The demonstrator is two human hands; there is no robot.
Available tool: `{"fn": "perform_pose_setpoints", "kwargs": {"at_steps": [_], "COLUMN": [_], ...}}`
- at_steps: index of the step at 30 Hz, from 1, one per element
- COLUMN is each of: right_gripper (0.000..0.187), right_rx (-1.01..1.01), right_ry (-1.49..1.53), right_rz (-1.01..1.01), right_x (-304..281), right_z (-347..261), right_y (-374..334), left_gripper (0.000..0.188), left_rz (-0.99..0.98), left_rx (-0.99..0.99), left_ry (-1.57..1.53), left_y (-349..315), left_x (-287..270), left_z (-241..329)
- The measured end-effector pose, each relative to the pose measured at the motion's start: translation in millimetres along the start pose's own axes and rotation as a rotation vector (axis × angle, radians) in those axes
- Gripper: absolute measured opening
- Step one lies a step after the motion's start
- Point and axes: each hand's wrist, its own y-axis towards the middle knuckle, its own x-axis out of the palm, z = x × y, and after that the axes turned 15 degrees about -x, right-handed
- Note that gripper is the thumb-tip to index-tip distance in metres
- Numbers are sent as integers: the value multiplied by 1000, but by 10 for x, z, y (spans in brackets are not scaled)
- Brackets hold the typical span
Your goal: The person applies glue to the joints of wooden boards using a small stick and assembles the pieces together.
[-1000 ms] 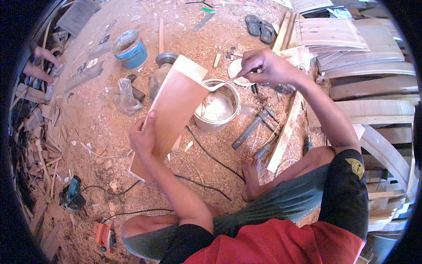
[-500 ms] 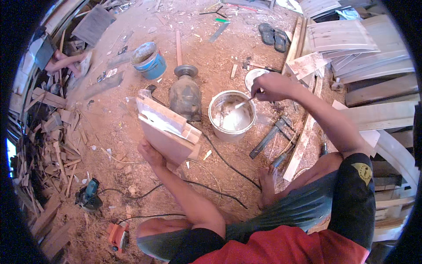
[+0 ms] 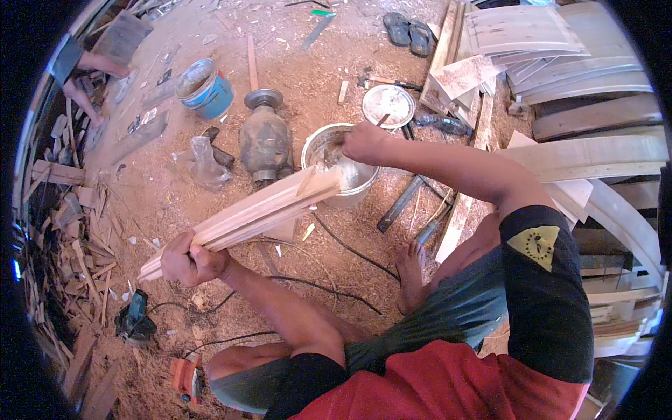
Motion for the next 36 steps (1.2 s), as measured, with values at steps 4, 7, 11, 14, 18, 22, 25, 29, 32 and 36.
{"fn": "perform_pose_setpoints", "kwargs": {"at_steps": [4, 7, 11, 14, 18, 22, 25, 29, 32, 36], "right_gripper": [14, 12, 13, 15, 16, 15, 13, 14, 15, 14], "right_rx": [-29, -35, -61, 74, 28, -105, -101, -187, -120, -60], "right_ry": [-71, -14, 148, 317, 534, 805, 899, 906, 885, 786], "right_rz": [49, -45, -117, -123, 250, 548, 543, 564, 518, 533], "right_x": [223, 252, -197, -704, -1114, -1674, -1948, -1808, -1791, -1723], "right_z": [64, 40, 164, 389, 779, 729, 535, 405, 289, 169], "right_y": [91, 61, -31, -424, -1181, -1543, -1588, -1491, -1397, -1340], "left_gripper": [41, 38, 40, 39, 39, 40, 39, 39, 40, 42], "left_rz": [91, 106, 154, 120, 124, 151, 150, 139, 154, 132], "left_rx": [130, 190, 283, 268, 202, 186, 145, 67, 62, 43], "left_ry": [-46, -95, -32, -31, -60, -61, -39, -73, -55, -7], "left_y": [272, 334, 442, 356, 285, 217, 164, 100, 105, 96], "left_x": [11, 4, -87, -62, 96, 149, 176, 250, 217, 220], "left_z": [279, 290, 299, 200, 221, 132, 117, 202, 209, 199]}}
